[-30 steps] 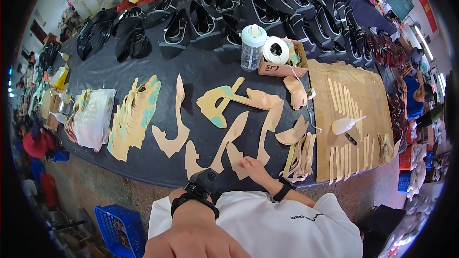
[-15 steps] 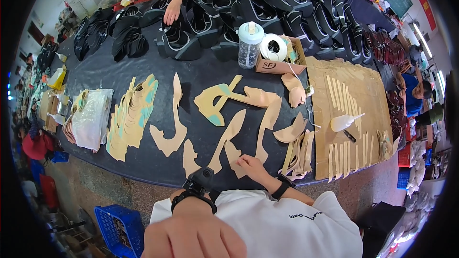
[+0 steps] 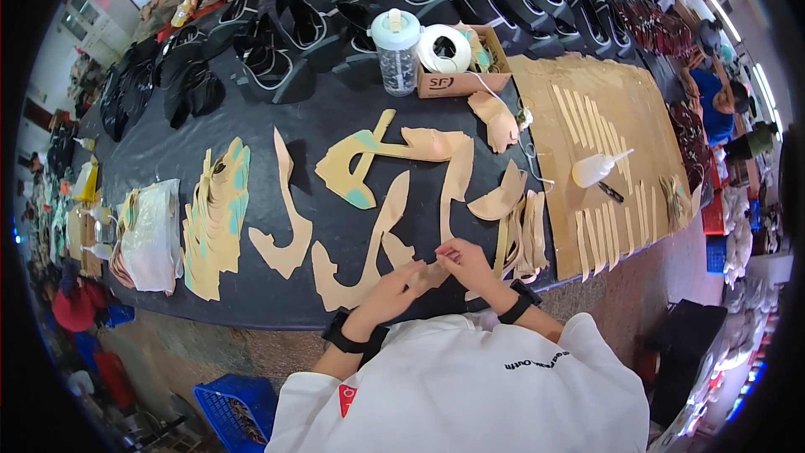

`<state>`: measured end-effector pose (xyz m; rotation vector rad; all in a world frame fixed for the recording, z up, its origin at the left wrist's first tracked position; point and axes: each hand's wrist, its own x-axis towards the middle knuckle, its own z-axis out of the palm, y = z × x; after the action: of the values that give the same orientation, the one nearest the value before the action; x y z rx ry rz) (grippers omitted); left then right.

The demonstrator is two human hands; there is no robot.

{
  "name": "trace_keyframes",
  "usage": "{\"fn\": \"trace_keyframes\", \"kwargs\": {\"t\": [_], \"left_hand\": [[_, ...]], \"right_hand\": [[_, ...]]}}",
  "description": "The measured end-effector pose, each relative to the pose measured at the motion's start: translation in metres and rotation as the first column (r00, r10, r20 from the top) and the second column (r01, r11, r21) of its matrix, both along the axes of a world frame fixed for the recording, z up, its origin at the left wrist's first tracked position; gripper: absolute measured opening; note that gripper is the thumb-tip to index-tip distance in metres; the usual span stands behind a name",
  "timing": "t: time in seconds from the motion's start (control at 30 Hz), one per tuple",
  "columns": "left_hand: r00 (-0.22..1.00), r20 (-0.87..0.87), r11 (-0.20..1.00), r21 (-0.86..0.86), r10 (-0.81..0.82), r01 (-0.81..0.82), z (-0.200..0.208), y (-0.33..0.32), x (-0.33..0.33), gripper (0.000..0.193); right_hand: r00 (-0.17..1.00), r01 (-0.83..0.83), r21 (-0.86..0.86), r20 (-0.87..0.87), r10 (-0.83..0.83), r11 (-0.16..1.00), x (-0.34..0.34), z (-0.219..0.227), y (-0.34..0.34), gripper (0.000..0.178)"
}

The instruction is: The recorder is sorting and stacking cut leather or synthetic shoe upper components on a manufacturing table.

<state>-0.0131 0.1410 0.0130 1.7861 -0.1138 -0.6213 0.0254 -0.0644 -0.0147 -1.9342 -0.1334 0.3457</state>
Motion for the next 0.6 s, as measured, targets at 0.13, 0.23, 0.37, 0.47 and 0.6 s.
{"fn": "trace_keyframes", "kwargs": {"t": [0.13, 0.23, 0.37, 0.47, 0.6], "left_hand": [[0.906, 0.215, 0.888, 0.374, -0.365, 0.269, -0.024, -0.018, -0.024, 0.06], [0.842, 0.157, 0.755, 0.548, -0.516, 0.36, -0.024, -0.023, -0.027, 0.065], [0.819, 0.012, 0.729, 0.462, -0.574, 0.504, -0.024, -0.018, -0.015, 0.063], [0.82, -0.065, 0.751, 0.365, -0.569, 0.55, -0.023, -0.014, -0.007, 0.06], [0.872, -0.041, 0.848, 0.215, -0.488, 0.485, -0.047, -0.003, -0.014, 0.06]], "right_hand": [[0.997, 0.071, -0.094, 0.027, -0.069, 0.993, 0.01, 0.008, -0.012, 0.014], [0.992, 0.114, -0.092, 0.066, -0.109, 0.989, 0.014, 0.005, -0.018, 0.012], [0.991, 0.111, -0.155, 0.097, -0.096, 0.982, 0.016, -0.003, -0.027, 0.01], [0.992, 0.091, -0.213, 0.109, -0.069, 0.973, 0.014, -0.005, -0.025, 0.009], [0.995, 0.029, -0.28, 0.102, 0.0, 0.96, 0.01, 0.005, -0.013, 0.008]]}}
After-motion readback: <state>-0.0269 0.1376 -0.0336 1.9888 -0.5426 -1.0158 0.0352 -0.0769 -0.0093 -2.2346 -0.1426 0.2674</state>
